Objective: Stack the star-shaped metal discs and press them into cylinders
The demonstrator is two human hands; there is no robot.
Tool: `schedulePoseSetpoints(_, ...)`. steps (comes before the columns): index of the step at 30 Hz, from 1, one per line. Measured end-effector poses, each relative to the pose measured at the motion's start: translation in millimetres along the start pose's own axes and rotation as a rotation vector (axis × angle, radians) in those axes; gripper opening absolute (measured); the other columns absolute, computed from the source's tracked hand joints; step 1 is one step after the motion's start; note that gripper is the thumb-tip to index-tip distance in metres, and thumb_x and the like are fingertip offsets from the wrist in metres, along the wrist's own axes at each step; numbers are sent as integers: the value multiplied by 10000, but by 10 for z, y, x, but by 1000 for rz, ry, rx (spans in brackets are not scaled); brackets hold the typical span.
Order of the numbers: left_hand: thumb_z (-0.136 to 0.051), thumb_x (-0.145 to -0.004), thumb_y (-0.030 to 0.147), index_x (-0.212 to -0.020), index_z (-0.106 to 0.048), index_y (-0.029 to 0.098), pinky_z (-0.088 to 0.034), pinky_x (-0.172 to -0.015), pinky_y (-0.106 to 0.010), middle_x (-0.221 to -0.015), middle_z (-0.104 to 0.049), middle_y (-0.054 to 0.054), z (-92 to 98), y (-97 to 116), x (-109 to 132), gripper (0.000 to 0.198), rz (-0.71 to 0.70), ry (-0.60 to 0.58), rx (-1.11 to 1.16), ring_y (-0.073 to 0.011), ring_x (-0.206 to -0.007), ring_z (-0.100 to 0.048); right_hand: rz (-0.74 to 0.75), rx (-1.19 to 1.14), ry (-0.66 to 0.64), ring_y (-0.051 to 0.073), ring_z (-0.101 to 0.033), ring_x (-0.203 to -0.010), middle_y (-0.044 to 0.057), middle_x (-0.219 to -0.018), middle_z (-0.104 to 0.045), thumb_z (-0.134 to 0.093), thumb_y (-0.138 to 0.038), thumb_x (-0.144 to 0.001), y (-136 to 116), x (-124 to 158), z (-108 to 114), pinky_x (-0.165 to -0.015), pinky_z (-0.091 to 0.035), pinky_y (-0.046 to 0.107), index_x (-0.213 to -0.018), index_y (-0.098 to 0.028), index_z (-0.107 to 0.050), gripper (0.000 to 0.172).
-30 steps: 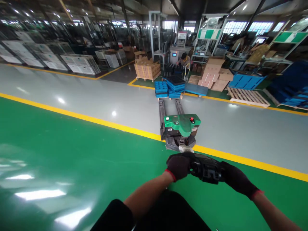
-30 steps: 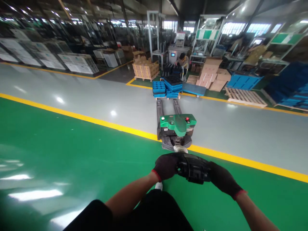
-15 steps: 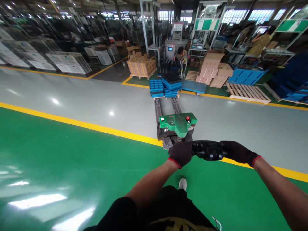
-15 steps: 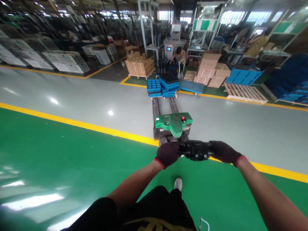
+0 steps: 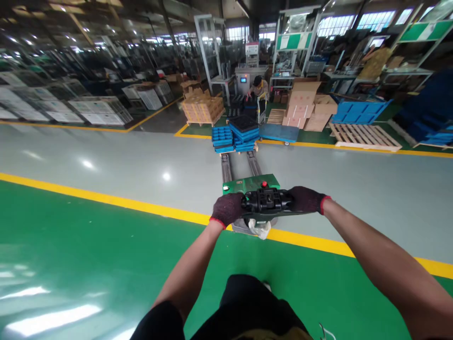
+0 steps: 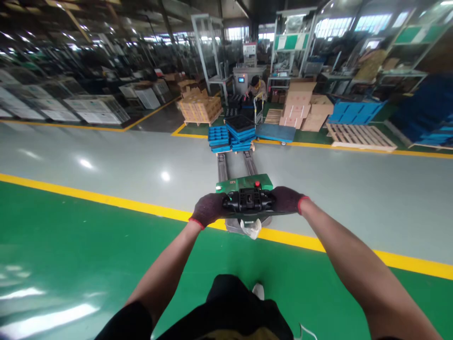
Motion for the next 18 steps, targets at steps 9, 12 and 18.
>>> schedulePoseSetpoints(9, -607, -1068, 329, -1300, -802, 213, -644, -982, -482, -1210, -841, -183, 272, -107, -838, 324, 118, 97, -7, -394, -1196, -810, -114, -130, -53, 266, -739, -795, 92, -828, -820, -796, -495, -725, 392, -715, 635, -684, -476, 314, -888, -161, -814, 372)
schedulePoseSetpoints(12, -603, -1055, 298, -1258, -813, 206, -649, -979, -479, -1194, -839, -183, 330, -125, -1069, 307, 109, 102, 31, -397, -1190, -812, -130, -171, -98, 241, -704, -742, 68, -784, -795, -812, -539, -721, 584, -926, 756, -657, -485, 303, -867, -165, -808, 402)
schedulePoseSetpoints(18, -538, -1069, 241, -1250, -804, 160, -664, -913, -530, -1104, -827, -216, 314, -86, -1085, 332, 71, 53, 100, -426, -1089, -826, -20, -255, -171, 207, -647, -719, 55, -751, -761, -728, -570, -817, 620, -924, 783, -660, -492, 302, -797, -170, -761, 402)
Point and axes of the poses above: each hand's wrist, its own x-axis away from the middle knuckle, its own z-axis out of the back of the hand, y = z × x, the point moved 1 cm from there along -x, towards the middle knuckle
